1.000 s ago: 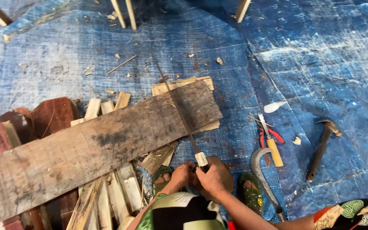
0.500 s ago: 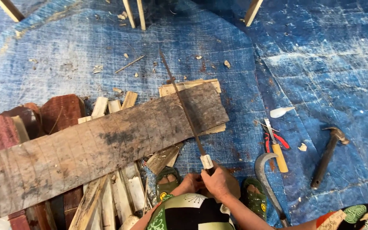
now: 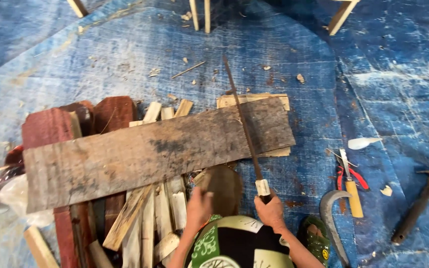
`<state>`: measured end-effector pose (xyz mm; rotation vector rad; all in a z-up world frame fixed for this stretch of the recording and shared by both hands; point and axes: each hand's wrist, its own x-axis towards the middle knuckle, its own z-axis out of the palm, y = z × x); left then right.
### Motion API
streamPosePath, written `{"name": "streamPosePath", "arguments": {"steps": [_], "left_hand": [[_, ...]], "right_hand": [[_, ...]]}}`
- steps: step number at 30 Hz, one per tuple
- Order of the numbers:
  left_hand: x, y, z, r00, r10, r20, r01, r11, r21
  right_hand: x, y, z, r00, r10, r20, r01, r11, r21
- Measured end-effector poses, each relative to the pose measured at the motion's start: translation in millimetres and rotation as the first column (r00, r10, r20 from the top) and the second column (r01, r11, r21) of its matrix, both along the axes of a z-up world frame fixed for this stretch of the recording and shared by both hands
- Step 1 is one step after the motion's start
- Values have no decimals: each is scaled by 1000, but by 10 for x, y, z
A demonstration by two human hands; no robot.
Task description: A person uses a hand saw to cut a wooden board while sitting on a tarp-covered floor.
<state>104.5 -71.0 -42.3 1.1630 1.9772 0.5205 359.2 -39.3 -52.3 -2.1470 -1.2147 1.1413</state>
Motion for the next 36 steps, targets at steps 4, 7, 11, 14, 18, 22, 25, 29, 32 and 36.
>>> {"name": "streamPosePath", "arguments": {"steps": [4,7,11,14,18,22,25,29,32,36], "left_hand": [[-714,-420,797,949,301,97,-310,945,102],[-1531,-1080,831,922,370,114,-371,929,-12],[-2211,-1881,1352,995,85,-48,-97,904,-417],[-2163,-2498,839,888,-239,-392,-81,758,-647],[-1317,-1379,734,758,-294,-582,192,954,-232],[-679,-127,638,847,385,366,-331,921,-203],[-540,461,189,234,552,801,-484,780,-396],[-444,795,-11,-164,148,975,-620,753,-219],[-449,880,35,-224,114,968,-599,767,-229],[-492,927,-153,-222,218,950,-627,714,-311]], "right_hand": [[36,-24,-296,992,126,31,-122,986,-111],[-213,-154,-452,979,197,47,-187,970,-158],[-416,-176,-514,976,178,122,-154,970,-185],[-303,-37,-528,979,54,195,-21,985,-170],[-2,51,-446,947,-145,285,188,973,-131],[-19,-21,-93,1000,16,23,-17,998,54],[-108,26,173,999,0,42,-1,1000,24],[-97,-1,106,1000,11,-29,-10,999,54],[-134,27,334,999,22,-29,-22,1000,-10],[-92,74,194,999,40,12,-40,999,19]]}}
